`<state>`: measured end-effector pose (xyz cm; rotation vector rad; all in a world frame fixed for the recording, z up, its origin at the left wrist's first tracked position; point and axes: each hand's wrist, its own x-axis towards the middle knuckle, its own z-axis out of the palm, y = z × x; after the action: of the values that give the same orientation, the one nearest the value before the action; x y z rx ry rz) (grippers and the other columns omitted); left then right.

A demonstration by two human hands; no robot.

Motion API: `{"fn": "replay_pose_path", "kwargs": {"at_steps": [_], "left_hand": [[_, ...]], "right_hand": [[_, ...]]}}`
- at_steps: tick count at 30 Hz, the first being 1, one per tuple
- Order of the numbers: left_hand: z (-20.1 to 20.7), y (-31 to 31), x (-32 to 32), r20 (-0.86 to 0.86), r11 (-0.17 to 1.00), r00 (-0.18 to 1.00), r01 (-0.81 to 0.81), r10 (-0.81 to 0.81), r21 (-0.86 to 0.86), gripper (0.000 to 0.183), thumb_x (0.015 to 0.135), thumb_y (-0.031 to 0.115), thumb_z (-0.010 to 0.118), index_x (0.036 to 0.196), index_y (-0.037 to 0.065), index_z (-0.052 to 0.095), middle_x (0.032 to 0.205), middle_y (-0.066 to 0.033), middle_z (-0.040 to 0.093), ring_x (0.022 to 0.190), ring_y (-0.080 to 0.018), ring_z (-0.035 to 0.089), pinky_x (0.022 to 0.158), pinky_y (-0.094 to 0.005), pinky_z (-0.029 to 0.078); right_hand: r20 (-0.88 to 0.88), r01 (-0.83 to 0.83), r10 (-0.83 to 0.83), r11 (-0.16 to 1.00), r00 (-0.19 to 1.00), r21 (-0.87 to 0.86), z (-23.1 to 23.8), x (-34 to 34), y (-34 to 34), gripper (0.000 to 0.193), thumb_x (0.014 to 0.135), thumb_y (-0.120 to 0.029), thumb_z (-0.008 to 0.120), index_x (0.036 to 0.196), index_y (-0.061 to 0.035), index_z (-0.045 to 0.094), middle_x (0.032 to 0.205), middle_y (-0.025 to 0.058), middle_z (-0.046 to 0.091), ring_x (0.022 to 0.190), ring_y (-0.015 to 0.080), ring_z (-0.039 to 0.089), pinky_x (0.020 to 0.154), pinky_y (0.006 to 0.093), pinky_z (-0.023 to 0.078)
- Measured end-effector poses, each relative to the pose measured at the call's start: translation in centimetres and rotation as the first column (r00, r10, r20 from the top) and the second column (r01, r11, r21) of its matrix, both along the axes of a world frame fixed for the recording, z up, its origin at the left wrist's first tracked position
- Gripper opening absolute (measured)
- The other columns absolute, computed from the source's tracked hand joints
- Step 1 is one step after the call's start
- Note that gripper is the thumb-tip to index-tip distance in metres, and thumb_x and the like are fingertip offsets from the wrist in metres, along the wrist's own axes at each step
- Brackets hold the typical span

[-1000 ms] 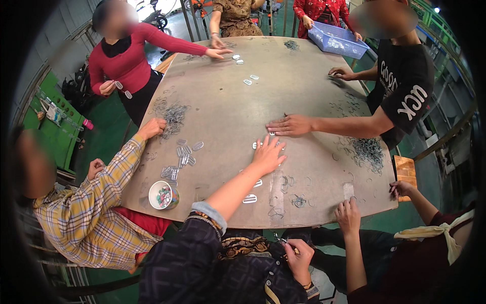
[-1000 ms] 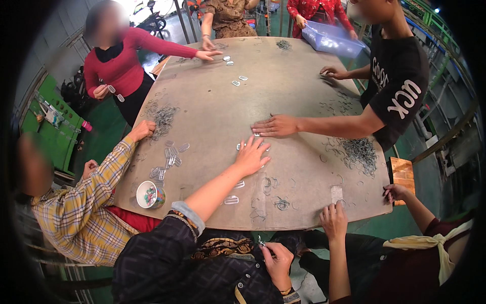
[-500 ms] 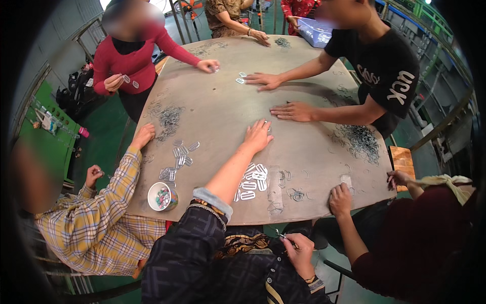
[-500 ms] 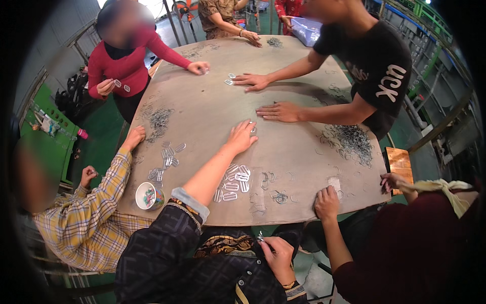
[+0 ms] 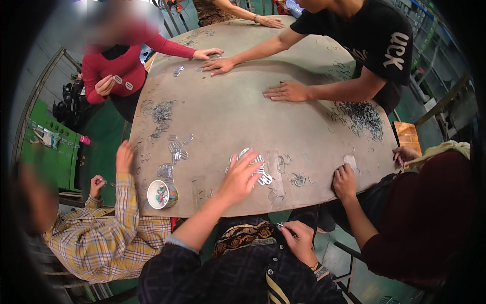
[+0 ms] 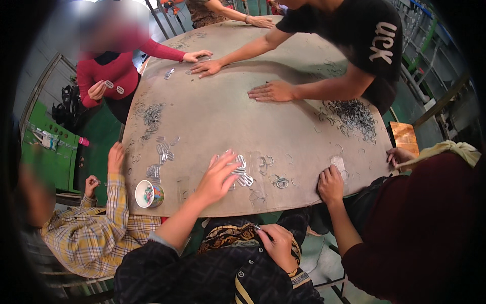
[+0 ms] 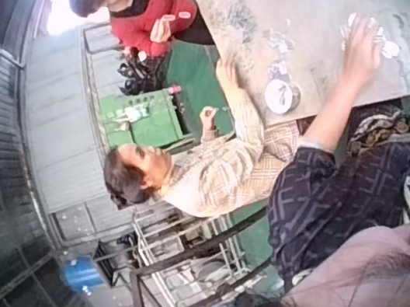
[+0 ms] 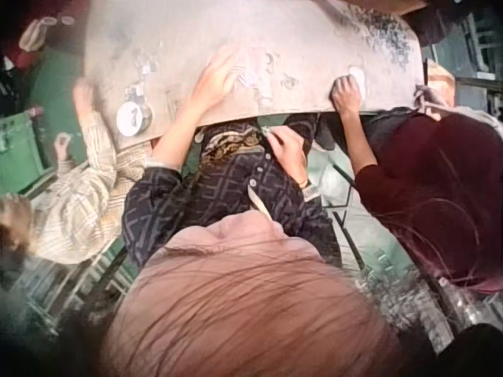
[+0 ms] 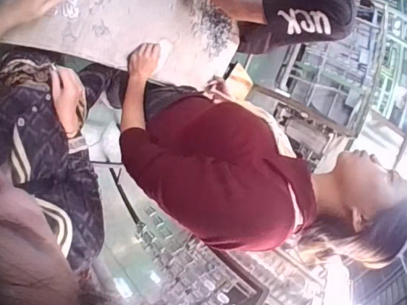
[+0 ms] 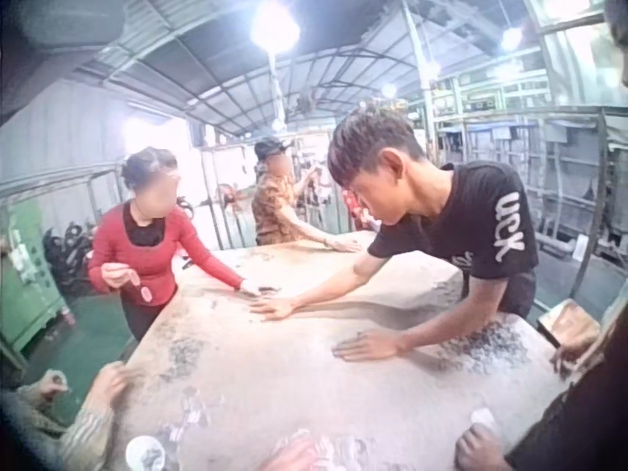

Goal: The person sits at a table with several others and repeatedly picks up small metal plates and wire loops, joining them by hand. They place the assembled units into a growing pile on the table. A coworker periodically adds more metal plates to the table from a nearby container.

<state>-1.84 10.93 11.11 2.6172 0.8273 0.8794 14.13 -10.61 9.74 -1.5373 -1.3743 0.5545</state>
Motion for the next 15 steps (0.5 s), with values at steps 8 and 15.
{"fn": "replay_pose_path", "kwargs": {"at_steps": [8, 15], "left_hand": [[0.1, -8.9, -1.1, 0.317, 0.766, 0.909, 0.402, -0.269, -0.502, 0.020, 0.074, 0.012, 0.079, 0.092, 0.006, 0.071, 0.095, -0.0052, 0.068, 0.086, -0.0248, 0.063, 0.084, -0.0364, 0.044], [-0.5, -9.3, -0.2, 0.326, 0.756, 0.898, 0.428, -0.296, -0.495, 0.013, 0.078, 0.007, 0.074, 0.089, 0.006, 0.067, 0.098, -0.0062, 0.069, 0.088, -0.0254, 0.063, 0.083, -0.0367, 0.044]], "right_hand": [[0.061, -0.016, 0.015, 0.999, 0.998, 0.027, 0.3, 0.0, 1.2, 0.014, 0.075, -0.001, 0.076, 0.086, -0.0006, 0.068, 0.078, 0.0117, 0.067, 0.071, 0.0294, 0.066, 0.063, 0.0356, 0.051], [0.090, 0.008, -0.009, 1.000, 0.996, 0.018, 0.3, -0.1, 0.9, 0.014, 0.073, -0.001, 0.076, 0.085, -0.0023, 0.069, 0.079, 0.0102, 0.068, 0.071, 0.0281, 0.067, 0.065, 0.0353, 0.052]]}}
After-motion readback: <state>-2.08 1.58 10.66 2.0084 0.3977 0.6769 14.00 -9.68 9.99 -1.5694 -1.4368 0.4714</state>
